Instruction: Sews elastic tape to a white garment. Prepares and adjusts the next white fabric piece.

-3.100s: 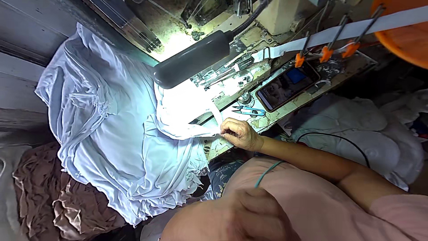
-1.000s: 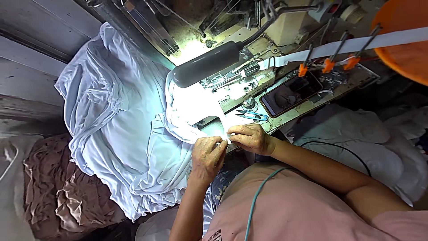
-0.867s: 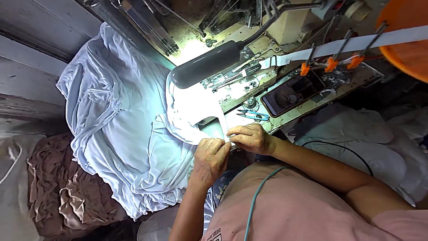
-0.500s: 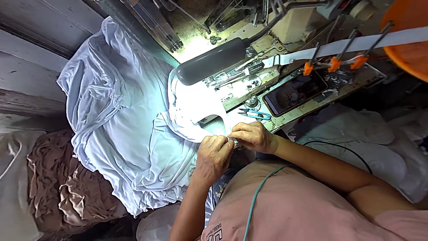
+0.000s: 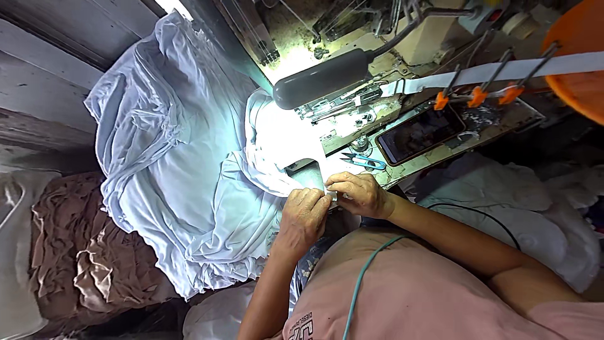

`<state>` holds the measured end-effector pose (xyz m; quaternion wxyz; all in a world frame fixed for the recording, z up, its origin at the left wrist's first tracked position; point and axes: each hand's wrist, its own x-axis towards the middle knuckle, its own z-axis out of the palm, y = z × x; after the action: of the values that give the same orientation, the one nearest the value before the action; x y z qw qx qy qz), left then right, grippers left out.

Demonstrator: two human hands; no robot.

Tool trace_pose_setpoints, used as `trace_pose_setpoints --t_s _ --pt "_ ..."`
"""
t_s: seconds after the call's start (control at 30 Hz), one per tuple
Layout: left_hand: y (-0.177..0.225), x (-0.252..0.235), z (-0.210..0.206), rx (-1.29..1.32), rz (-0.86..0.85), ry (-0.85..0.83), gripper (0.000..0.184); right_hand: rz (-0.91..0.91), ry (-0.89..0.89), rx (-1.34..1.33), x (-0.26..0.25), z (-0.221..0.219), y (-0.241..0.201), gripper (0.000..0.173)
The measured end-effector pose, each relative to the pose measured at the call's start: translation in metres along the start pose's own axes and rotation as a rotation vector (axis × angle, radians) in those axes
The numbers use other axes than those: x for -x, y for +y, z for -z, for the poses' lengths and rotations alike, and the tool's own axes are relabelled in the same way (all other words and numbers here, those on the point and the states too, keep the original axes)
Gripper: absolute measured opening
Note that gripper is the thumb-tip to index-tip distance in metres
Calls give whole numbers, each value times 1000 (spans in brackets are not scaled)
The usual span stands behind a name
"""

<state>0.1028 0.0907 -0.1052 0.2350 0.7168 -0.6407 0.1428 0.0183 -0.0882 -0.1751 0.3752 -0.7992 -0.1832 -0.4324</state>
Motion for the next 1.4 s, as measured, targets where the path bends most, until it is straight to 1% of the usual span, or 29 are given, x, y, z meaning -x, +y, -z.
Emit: trace_pose_setpoints --t_s 0.07,0.47,0.8,0.97,1.07,1.23,1.4 --pt "0 1 -1 6 3 1 18 -24 -15 -34 0 0 -1 13" --pt "1 3 -1 1 19 48 18 3 -54 -86 -5 3 1 15" --pt "1 4 2 30 46 34 21 7 -70 -52 -5 5 1 17" --pt "-5 8 3 -20 62 24 21 2 -63 -35 -5 6 -1 19" --pt "-6 10 3 -22 61 21 19 -7 -64 -31 -5 6 -2 21" --pt "-4 8 8 -1 46 10 21 -4 -93 -22 -6 7 -4 20" --pt "-2 5 7 42 40 45 23 -3 -49 11 -5 13 -10 19"
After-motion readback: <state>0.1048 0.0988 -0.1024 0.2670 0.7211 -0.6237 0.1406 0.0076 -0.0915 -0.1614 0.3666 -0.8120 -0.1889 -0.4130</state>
